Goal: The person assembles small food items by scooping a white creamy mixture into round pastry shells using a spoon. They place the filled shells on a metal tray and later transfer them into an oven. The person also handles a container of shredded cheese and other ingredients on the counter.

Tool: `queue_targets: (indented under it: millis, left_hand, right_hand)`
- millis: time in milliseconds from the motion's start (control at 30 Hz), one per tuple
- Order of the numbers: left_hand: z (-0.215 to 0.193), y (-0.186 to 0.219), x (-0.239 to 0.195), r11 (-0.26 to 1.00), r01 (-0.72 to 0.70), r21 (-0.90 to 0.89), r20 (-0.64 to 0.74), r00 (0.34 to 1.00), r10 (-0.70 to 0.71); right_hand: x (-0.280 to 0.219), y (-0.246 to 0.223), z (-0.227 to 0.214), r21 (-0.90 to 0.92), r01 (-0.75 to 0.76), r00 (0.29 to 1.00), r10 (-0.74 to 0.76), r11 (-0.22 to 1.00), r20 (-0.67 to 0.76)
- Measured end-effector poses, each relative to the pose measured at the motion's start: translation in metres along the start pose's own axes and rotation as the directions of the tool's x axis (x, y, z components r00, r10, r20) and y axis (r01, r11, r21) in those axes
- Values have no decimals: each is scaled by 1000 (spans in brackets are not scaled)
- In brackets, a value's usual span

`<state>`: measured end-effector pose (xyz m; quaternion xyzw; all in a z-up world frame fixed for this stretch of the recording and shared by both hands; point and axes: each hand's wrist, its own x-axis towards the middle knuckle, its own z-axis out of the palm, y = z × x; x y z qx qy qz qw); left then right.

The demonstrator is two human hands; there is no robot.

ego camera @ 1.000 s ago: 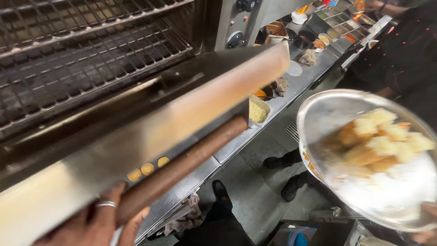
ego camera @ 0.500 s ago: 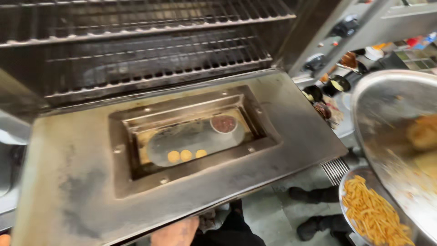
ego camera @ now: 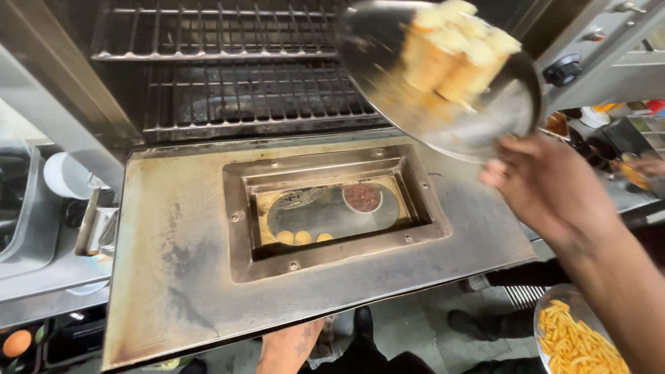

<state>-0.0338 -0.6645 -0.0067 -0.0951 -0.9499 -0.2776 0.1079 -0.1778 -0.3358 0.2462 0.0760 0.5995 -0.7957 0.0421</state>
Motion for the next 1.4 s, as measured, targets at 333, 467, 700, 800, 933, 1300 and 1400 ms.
queue_targets:
  millis: [333,467,700,800,933,1300,1400]
  left_hand:
    - [9,-15,-16,995,-102,-13,-28,994,102]
    - [18,-19,-25,922,-271,276,-150,935,320]
    - [33,-22,-26,965,-19,-262,-34,999,10]
    - [37,-26,-25,970,-37,-242,-33,999,29]
    - [40,-29,-15,969,-58,-242,-32,998,52]
    - [40,-24,-6,967,-86,-241,-11,996,86]
    - [37,-23,-7,967,-86,-241,-7,996,86]
  right_hand:
    - [101,15,75,45,74,984,-80,996,158]
    - [117,12,85,28,65,982,-69,997,174]
    - [123,-7,107,-305,24,992,17,952,129]
    - [107,-15,110,-403,-21,993,66,915,97]
    - [63,-8,121,-798,397,893,-393,453,221]
    - [75,12,112,-661,521,272,-629,-539,728]
    - [87,13,107,-664,542,290,-628,-514,723]
